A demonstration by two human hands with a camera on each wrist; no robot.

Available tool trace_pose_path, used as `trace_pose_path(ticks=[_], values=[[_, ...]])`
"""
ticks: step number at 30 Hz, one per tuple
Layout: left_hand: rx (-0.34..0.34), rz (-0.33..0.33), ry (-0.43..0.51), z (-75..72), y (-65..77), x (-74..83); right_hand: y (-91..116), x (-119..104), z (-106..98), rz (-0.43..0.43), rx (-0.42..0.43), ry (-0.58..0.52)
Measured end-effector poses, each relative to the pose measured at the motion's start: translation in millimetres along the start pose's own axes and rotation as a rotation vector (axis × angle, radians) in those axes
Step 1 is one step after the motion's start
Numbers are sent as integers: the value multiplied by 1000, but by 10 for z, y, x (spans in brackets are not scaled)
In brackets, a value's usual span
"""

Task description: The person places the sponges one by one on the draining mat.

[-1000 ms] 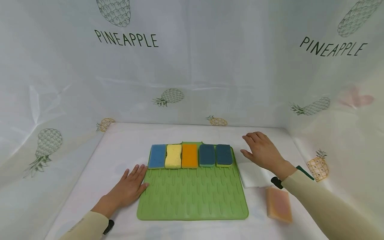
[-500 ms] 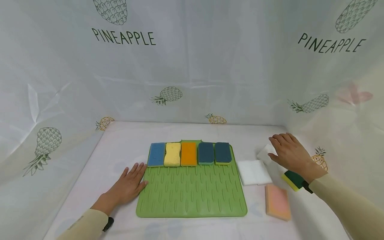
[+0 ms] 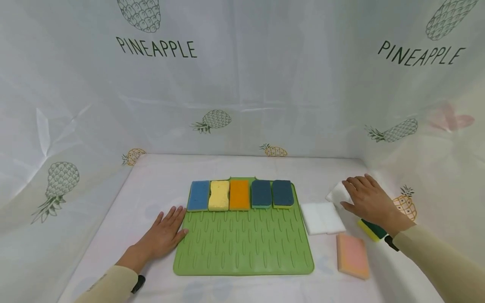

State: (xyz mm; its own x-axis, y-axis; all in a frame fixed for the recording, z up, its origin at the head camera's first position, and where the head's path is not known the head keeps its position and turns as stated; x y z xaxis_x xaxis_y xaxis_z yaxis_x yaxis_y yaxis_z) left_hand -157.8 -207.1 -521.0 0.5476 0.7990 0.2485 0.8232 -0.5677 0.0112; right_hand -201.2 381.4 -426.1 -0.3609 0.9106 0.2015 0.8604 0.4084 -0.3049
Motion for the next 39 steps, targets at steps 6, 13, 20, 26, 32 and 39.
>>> trace_pose_path(ticks=[6,13,20,26,32,39], values=[[-3,1,-14,9,0,-12,33,-361,67,-101,-1,-48],[1,-2,-4,-6,1,7,47,-682,197,-163,-60,-74],[4,-5,-9,13,6,1,26,-713,280,-114,-131,-94],[11,-11,-12,18,11,-9,44,-706,310,-81,-238,-111],[18,-5,-6,12,8,1,96,-742,295,-68,-229,-118],[13,-6,-3,13,14,5,130,-776,302,-72,-166,-97]])
Point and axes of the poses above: each hand's wrist, its own y-axis away from the middle knuckle, its own z-axis out of the palm, x = y × z, the point moved 7 cm from there along -y, towards the middle knuckle, and after that the axes turned 12 degrees about z, right-handed, at the moved point
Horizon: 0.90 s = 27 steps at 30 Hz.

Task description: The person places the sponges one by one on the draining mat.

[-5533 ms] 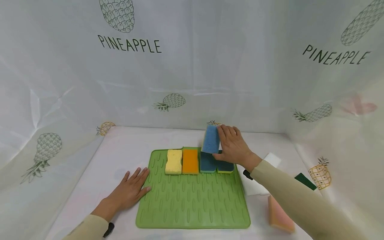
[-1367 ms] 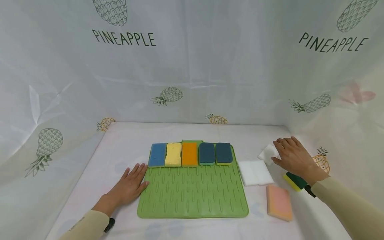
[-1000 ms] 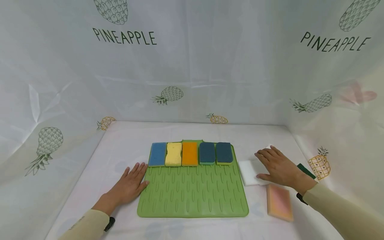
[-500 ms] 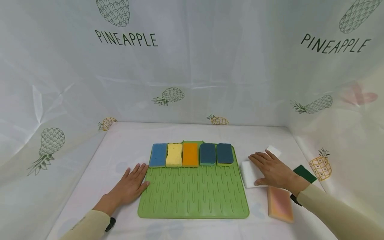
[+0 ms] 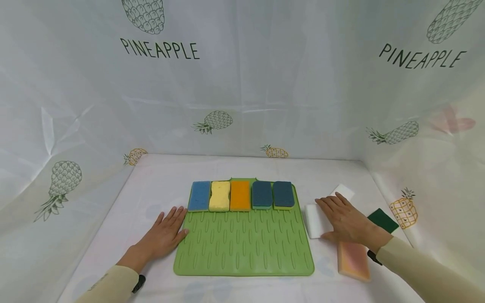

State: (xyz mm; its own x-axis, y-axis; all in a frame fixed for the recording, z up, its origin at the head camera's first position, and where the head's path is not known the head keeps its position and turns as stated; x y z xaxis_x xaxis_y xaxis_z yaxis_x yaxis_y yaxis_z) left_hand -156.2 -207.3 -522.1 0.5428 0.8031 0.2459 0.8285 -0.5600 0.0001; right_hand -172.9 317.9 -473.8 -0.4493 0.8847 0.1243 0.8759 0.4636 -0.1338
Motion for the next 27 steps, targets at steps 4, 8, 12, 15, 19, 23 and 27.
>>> trace_pose_path(ticks=[4,8,12,15,19,23,27], values=[[0,2,1,-10,-2,0,-9,-1,41,12,-10,13],[6,5,3,-11,-9,-4,-42,-7,1,10,16,34],[2,4,2,6,-9,-16,-113,-37,-125,11,103,11],[-4,0,1,13,-3,-23,-157,-126,-180,-2,136,-21],[-2,2,-1,7,-1,-21,-192,-316,-143,-21,110,-52],[-9,-2,3,32,-5,-40,-236,-482,-57,-15,52,-87],[-8,-5,-3,78,-6,-76,-281,-591,-1,-10,8,-105]])
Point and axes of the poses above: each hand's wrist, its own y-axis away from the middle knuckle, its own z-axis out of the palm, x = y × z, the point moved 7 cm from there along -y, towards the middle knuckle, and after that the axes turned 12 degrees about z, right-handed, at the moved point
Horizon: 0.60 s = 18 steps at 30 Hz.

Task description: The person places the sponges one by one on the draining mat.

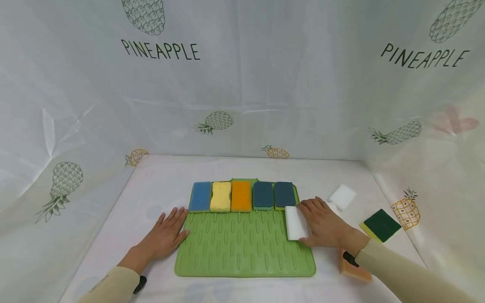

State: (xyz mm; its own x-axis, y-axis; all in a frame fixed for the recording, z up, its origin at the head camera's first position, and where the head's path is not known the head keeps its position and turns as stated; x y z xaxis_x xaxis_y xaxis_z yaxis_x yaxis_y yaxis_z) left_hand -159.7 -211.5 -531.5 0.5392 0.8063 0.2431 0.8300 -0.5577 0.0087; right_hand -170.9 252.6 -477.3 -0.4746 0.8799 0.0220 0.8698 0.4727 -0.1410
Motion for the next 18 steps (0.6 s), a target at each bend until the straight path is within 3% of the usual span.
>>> trace_pose_path(ticks=[18], values=[[9,9,14,0,-4,21,-40,-131,134,-12,-64,18]])
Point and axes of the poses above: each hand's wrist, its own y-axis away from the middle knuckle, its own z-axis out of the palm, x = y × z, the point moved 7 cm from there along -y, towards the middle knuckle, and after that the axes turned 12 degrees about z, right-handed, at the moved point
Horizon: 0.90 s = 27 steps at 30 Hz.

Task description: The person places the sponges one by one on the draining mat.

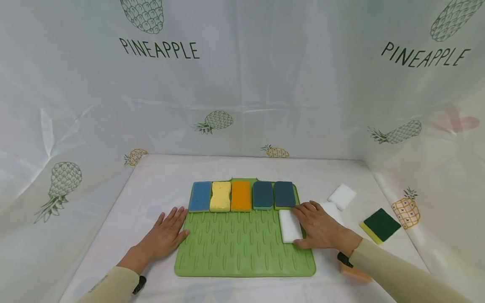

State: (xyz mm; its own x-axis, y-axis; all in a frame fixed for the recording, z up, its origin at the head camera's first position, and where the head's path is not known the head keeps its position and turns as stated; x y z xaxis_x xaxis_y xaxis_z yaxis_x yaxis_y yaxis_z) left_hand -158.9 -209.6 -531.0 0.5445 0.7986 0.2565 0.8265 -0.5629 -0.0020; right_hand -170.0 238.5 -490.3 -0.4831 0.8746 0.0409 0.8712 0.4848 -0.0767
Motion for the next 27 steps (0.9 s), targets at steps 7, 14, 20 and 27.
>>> trace_pose_path(ticks=[7,14,20,27], values=[[-1,1,-15,-40,10,21,-2,6,4,-12,6,9],[-9,-2,-15,-55,9,32,19,77,-78,3,9,-6],[-14,-3,-23,-38,1,8,73,253,-270,2,84,10],[-5,-1,-18,-30,11,1,161,541,-484,-10,220,70]])
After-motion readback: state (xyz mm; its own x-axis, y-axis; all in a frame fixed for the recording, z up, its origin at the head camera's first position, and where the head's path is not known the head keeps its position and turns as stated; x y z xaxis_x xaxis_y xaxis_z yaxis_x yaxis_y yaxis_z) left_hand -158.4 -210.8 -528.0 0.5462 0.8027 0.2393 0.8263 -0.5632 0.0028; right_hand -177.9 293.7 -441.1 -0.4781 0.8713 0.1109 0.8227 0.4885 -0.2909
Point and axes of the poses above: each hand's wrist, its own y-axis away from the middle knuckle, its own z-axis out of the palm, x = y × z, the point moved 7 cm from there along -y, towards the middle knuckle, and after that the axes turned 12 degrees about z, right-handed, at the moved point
